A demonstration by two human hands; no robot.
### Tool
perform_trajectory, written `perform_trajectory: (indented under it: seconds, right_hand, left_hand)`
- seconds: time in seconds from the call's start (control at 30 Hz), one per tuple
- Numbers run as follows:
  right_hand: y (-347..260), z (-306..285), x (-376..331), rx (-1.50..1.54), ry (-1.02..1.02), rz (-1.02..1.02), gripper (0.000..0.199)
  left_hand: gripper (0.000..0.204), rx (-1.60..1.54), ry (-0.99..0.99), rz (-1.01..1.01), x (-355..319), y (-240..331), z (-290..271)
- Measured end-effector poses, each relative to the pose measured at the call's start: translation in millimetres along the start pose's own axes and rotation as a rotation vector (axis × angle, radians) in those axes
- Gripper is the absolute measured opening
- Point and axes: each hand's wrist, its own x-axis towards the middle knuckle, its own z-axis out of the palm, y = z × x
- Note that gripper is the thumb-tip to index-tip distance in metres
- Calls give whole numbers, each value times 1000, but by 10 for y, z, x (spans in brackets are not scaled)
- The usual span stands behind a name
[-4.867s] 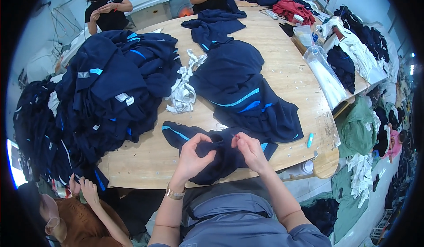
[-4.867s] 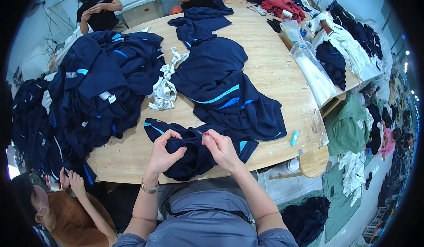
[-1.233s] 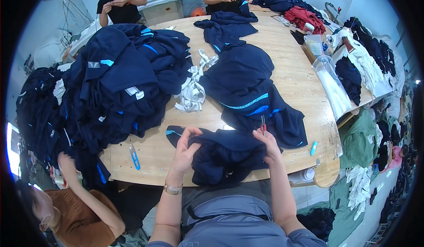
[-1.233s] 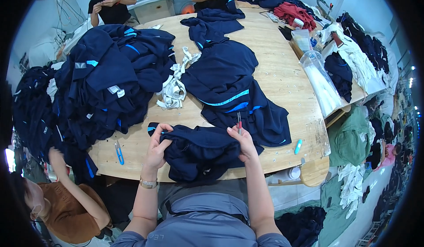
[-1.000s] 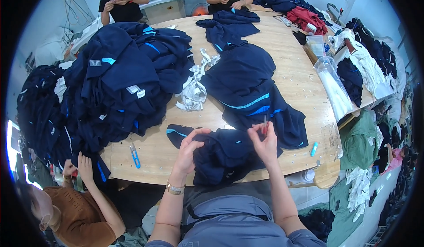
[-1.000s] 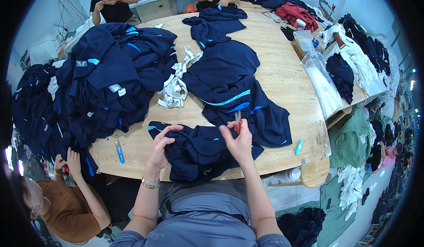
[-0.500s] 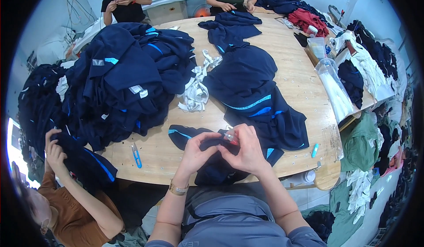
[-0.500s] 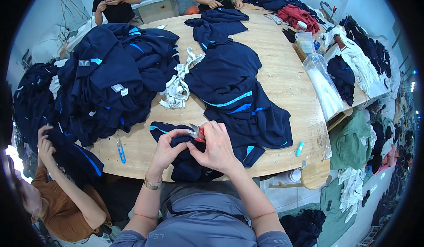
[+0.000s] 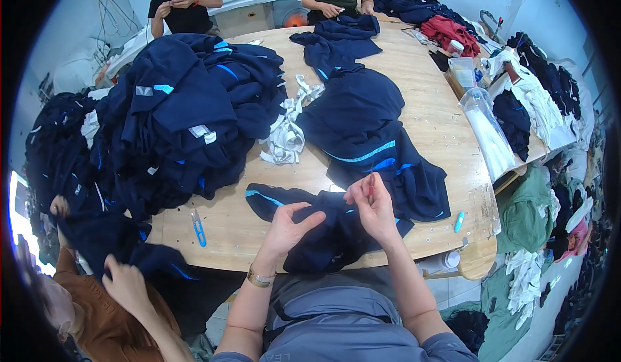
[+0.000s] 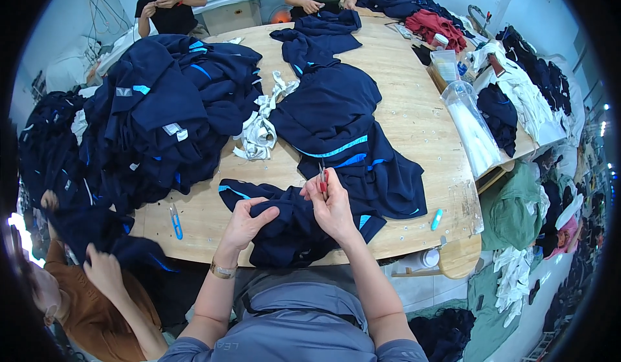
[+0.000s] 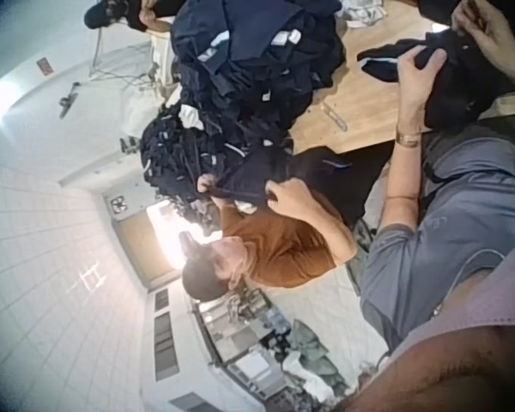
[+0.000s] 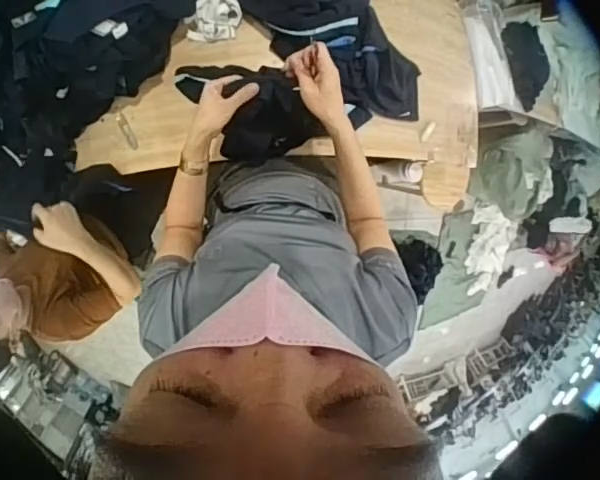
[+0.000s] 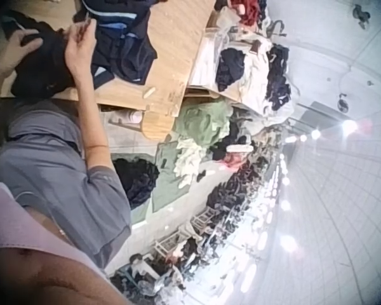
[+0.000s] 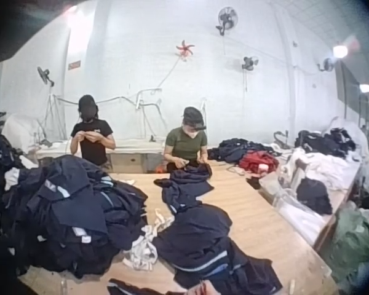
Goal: Trimming loose threads from dark blue garments using small scissors.
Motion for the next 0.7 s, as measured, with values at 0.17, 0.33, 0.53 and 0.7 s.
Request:
perform_trajectory:
  seconds: [0.17,0.33,0.53,0.7]
  right_hand:
    - [-263,34,-44,-206,-168,-115,36]
    - [-137,118,-42,-242,-130,-85,33]
    - [-56,-50,39,576,69,-25,26]
    - [-8,-238,55,898,168,-6,24]
  left_hand:
    - [21,151,41,143,1,48,51]
    - [18,160,15,75,-35,107,59]
    - [19,143,39,100,-28,54,-7]
    - [21,70,32,57,-10,46,-47]
